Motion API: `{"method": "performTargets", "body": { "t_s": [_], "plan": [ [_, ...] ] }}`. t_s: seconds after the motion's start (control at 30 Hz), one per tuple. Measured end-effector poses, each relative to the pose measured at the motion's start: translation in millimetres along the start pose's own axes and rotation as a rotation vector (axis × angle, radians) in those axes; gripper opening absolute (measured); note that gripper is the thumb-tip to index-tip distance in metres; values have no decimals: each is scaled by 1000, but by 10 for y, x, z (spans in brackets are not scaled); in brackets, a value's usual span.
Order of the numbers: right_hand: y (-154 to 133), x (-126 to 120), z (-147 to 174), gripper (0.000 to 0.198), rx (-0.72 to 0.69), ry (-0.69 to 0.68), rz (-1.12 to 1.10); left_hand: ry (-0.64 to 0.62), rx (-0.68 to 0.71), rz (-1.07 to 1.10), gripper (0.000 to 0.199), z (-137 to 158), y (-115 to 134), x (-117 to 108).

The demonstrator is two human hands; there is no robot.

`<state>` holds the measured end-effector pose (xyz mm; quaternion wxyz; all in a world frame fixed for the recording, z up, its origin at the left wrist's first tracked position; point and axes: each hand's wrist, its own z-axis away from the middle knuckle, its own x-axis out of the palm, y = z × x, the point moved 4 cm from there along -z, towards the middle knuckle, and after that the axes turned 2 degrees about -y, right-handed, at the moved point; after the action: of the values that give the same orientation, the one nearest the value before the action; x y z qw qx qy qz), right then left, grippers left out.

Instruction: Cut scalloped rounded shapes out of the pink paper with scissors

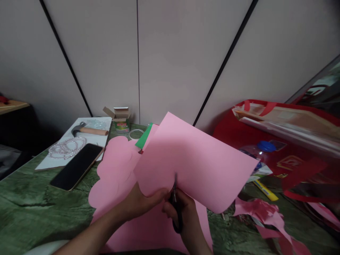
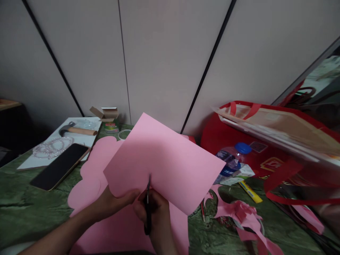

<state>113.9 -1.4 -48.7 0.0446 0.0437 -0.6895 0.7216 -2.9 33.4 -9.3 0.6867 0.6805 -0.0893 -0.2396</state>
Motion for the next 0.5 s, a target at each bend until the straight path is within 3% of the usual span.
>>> {"method": "performTargets", "body": {
  "t_s": [0.23, 0.5],
  "plan": [
    [4, -7, -8, 12, -15, -16, -3, 3, -4, 37, 23, -8, 96, 41],
    [-23, 0, 7, 13, 2, -1, -38, 27, 17, -8, 17, -5, -18, -31]
  ]
}}
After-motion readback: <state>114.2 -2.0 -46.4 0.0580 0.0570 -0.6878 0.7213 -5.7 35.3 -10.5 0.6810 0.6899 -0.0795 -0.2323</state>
